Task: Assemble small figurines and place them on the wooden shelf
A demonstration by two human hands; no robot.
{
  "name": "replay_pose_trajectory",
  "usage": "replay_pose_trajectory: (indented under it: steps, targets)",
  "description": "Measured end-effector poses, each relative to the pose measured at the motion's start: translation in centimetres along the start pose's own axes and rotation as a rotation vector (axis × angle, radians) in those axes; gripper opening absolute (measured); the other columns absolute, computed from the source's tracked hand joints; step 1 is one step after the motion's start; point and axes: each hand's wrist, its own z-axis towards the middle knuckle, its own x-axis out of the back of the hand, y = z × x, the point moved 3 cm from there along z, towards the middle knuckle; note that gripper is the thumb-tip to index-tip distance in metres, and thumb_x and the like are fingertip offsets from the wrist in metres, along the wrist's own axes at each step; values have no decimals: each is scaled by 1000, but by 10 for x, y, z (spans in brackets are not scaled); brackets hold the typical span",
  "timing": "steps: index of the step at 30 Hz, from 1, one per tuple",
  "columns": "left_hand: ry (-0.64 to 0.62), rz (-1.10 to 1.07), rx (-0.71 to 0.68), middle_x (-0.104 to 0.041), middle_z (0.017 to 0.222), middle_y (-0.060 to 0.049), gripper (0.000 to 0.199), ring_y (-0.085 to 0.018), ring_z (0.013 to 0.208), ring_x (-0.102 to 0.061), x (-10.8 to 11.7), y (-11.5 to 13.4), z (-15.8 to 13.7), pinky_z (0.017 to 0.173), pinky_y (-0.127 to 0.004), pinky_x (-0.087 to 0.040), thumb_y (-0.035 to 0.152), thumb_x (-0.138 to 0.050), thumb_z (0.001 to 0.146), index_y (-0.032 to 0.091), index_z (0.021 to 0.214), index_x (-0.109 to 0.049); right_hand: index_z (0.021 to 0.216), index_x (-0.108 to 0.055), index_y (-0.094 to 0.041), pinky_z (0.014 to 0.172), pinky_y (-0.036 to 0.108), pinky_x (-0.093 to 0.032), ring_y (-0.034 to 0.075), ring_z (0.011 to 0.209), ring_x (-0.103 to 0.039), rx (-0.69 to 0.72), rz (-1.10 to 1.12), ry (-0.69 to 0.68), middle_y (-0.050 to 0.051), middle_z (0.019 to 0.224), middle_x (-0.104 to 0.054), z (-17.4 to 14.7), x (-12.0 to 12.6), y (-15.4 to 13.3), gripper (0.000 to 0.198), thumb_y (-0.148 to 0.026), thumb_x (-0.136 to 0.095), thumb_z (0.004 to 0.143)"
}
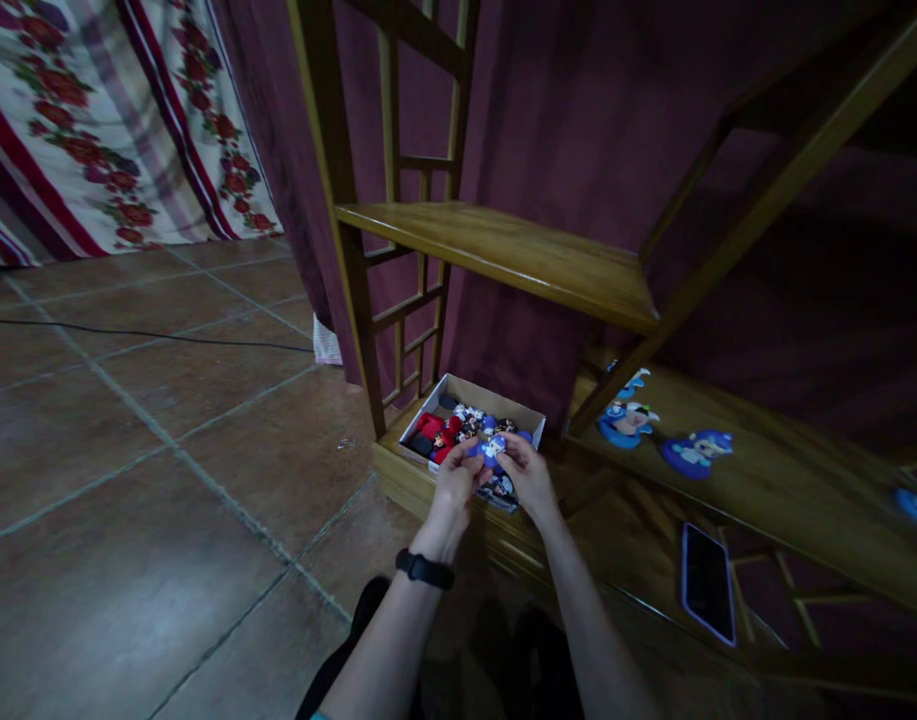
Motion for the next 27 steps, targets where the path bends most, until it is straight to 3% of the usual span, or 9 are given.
replay_pose_trajectory:
  steps: [6, 15, 22, 27]
  targets:
    - [-30, 77, -89, -63, 67, -3, 22, -8, 54, -57, -3, 3, 0, 59, -22, -52, 3, -62, 70, 8, 91, -65, 109, -61, -26, 85, 35, -49, 20, 93, -64, -26, -37, 9, 3, 102, -68, 1, -1, 5, 36, -26, -59, 73]
    - [-8, 7, -31, -67, 71, -7, 19, -11, 57, -62, -2, 3, 3, 62, -25, -54, -1, -66, 64, 8, 81, -66, 101, -66, -23, 80, 36, -51, 22, 87, -64, -71, -17, 64, 3, 92, -71, -1, -1, 7, 31, -31, -62, 71]
    - [-10, -20, -27, -67, 72, -7, 19, -12, 60, -64, -1, 6, 2, 64, -25, -55, -3, -61, 69, 8, 85, -64, 100, -66, -22, 76, 35, -51, 22, 87, -64, -96, 14, 91, 4, 94, -70, -1, -5, 8, 33, -34, -63, 69]
    - [-18, -21, -32, -63, 64, -4, 20, -10, 56, -62, -2, 10, 1, 63, -24, -55, -5, -57, 72, 9, 86, -61, 87, -69, -21, 75, 33, -51, 22, 84, -63, -102, -48, 187, 3, 89, -70, -2, -6, 6, 27, -38, -64, 66]
